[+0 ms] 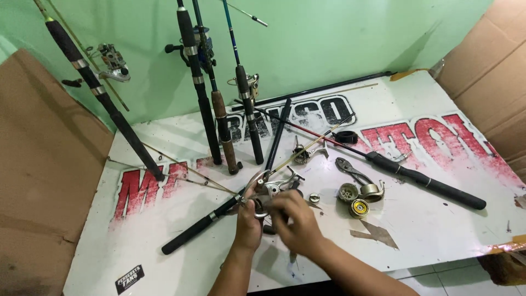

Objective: The recorder is disassembling and inspecting the internal components of a fishing reel for maintenance or repair.

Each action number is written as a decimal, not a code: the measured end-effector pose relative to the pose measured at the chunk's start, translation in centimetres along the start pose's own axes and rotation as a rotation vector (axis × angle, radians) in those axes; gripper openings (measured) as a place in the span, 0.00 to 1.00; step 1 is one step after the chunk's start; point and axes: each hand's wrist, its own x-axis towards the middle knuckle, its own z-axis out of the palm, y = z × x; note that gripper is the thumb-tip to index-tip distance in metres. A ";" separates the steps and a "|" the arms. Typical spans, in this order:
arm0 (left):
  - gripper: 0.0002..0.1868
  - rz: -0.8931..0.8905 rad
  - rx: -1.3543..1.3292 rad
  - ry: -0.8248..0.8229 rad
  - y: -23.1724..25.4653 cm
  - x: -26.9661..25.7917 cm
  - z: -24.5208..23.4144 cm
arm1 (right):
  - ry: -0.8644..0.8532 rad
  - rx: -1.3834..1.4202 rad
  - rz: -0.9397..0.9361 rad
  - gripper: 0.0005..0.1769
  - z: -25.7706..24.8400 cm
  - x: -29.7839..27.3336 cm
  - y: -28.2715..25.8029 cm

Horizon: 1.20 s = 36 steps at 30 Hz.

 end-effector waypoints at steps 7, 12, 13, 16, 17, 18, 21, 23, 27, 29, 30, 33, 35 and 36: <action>0.46 0.048 -0.140 0.018 -1.1 0.3 0.2 | 0.069 0.088 0.173 0.09 -0.8 0.5 -1.3; 0.50 0.074 -0.126 -0.079 -0.7 0.2 0.2 | 0.106 0.084 0.168 0.08 -1.4 1.2 -1.4; 0.50 0.062 -0.127 -0.075 -0.9 -0.1 0.1 | 0.103 0.083 0.180 0.08 -1.2 0.7 -1.7; 0.47 -0.019 -0.244 -0.015 -0.8 -0.6 -0.1 | 0.063 0.086 0.144 0.10 -1.0 0.0 -1.1; 0.47 0.016 -0.165 -0.046 -0.7 -0.9 -0.3 | 0.084 0.092 0.131 0.10 -1.1 -0.3 -0.1; 0.47 0.057 -0.084 -0.080 -0.5 -0.9 -0.5 | 0.106 0.097 0.111 0.11 -1.2 -0.3 0.9; 0.51 0.096 -0.037 -0.136 1.1 -1.2 0.3 | 0.099 0.039 0.138 0.10 -1.8 0.8 -0.1; 0.53 0.108 -0.038 -0.139 0.9 -1.0 -0.2 | 0.059 0.066 0.165 0.11 -1.7 0.2 -1.0; 0.56 0.114 -0.088 -0.106 1.3 -1.4 0.2 | 0.016 0.117 0.198 0.13 -1.5 -1.4 2.0; 0.57 0.101 -0.093 -0.095 1.3 -1.7 -0.1 | 0.056 0.112 0.263 0.13 -3.3 -0.9 3.4; 0.58 0.100 -0.098 -0.083 1.2 -1.8 -0.2 | 0.094 0.107 0.315 0.13 -4.1 -0.7 4.1; 0.59 0.140 -0.005 0.010 0.7 -2.2 -0.7 | 0.280 0.193 0.562 0.10 -7.6 -2.6 6.4; 0.58 0.135 0.057 0.025 -0.4 -2.8 -1.5 | 0.358 0.245 0.648 0.10 -8.8 -2.6 5.2; 0.57 0.136 0.123 0.038 -0.8 -2.9 -2.0 | 0.439 0.301 0.728 0.10 -9.4 -2.4 4.7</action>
